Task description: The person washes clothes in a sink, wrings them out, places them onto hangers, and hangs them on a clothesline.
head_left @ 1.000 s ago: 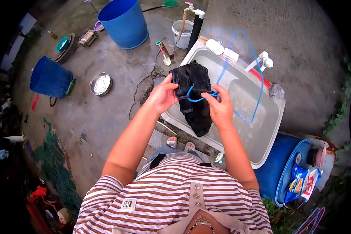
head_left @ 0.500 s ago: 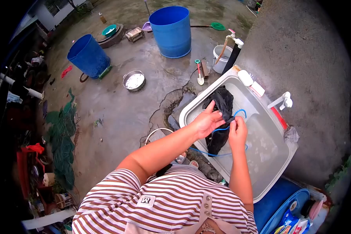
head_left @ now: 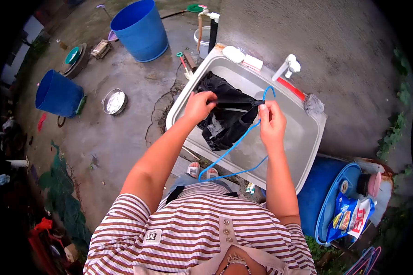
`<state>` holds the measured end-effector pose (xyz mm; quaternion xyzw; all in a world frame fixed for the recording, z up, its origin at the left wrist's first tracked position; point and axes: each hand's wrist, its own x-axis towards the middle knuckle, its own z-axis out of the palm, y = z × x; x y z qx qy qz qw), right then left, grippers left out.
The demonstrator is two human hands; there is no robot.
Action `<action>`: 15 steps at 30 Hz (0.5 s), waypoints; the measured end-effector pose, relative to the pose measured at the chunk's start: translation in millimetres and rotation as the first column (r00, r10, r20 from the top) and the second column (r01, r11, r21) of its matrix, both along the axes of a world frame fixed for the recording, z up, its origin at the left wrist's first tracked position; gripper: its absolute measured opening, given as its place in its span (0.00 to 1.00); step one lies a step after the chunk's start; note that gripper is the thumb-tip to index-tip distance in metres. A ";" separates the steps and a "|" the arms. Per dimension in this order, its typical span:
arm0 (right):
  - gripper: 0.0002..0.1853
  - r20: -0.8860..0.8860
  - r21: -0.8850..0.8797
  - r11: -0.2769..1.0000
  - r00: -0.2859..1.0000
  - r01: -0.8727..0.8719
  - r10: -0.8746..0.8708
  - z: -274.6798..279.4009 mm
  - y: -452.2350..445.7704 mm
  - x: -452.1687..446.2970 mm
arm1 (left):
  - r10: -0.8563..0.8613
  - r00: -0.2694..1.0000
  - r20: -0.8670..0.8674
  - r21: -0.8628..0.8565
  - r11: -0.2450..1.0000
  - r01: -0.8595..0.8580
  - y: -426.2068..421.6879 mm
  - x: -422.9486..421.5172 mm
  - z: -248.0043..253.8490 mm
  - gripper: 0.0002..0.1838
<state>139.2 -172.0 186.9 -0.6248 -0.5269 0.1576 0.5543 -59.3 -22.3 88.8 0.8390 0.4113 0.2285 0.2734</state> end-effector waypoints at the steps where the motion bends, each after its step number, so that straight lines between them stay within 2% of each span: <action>1: 0.09 0.009 -0.004 1.000 1.000 0.011 -0.011 2.5 -0.6 7.4 | 0.122 0.987 0.103 -0.286 0.954 -0.088 -4.7 8.2 7.3 0.11; 2: 0.08 0.221 0.010 0.985 0.961 0.170 -0.168 5.6 -0.4 18.8 | 0.147 0.970 0.192 -0.177 0.978 -0.113 -4.6 11.0 9.4 0.13; 3: 0.07 0.415 0.056 0.947 0.855 0.317 -0.311 8.3 0.3 29.8 | 0.152 0.959 0.241 -0.161 0.980 -0.115 -4.5 9.7 21.2 0.13; 4: 0.07 0.417 0.058 0.943 0.850 0.327 -0.321 10.6 1.5 41.3 | 0.156 0.945 0.286 -0.144 0.983 -0.118 -5.9 7.0 43.2 0.13; 6: 0.07 0.528 0.239 0.841 0.662 0.485 -0.532 14.6 7.8 59.7 | 0.076 0.955 0.286 -0.104 0.993 -0.048 -18.5 3.6 99.6 0.12; 7: 0.07 0.527 0.240 0.838 0.659 0.490 -0.537 17.1 14.6 63.1 | -0.018 0.967 0.256 -0.017 1.000 0.023 -26.1 5.0 118.2 0.11; 9: 0.06 0.454 0.414 0.710 0.547 0.570 -0.703 25.3 28.1 67.6 | -0.200 0.964 0.172 0.096 0.978 0.186 -39.8 4.8 145.2 0.12; 10: 0.06 0.446 0.420 0.702 0.542 0.575 -0.712 31.5 32.6 65.7 | -0.287 0.950 0.122 0.123 0.954 0.272 -43.6 3.3 155.1 0.15; 11: 0.05 0.344 0.398 0.712 0.625 0.578 -0.700 38.1 36.9 61.4 | -0.426 0.903 0.052 0.085 0.903 0.421 -43.8 0.6 162.3 0.17; 12: 0.05 0.237 0.374 0.725 0.697 0.578 -0.677 44.4 39.4 55.9 | -0.429 0.902 0.040 -0.013 0.903 0.430 -46.6 -2.7 167.9 0.16; 14: 0.04 0.186 0.425 0.769 0.785 0.478 -0.591 54.8 42.6 46.6 | -0.249 0.967 -0.045 0.181 0.950 0.253 -45.0 -6.3 167.5 0.17; 15: 0.04 0.180 0.437 0.786 0.814 0.437 -0.553 61.8 42.2 37.7 | -0.084 0.996 -0.004 0.353 0.932 0.080 -40.5 -3.4 162.8 0.17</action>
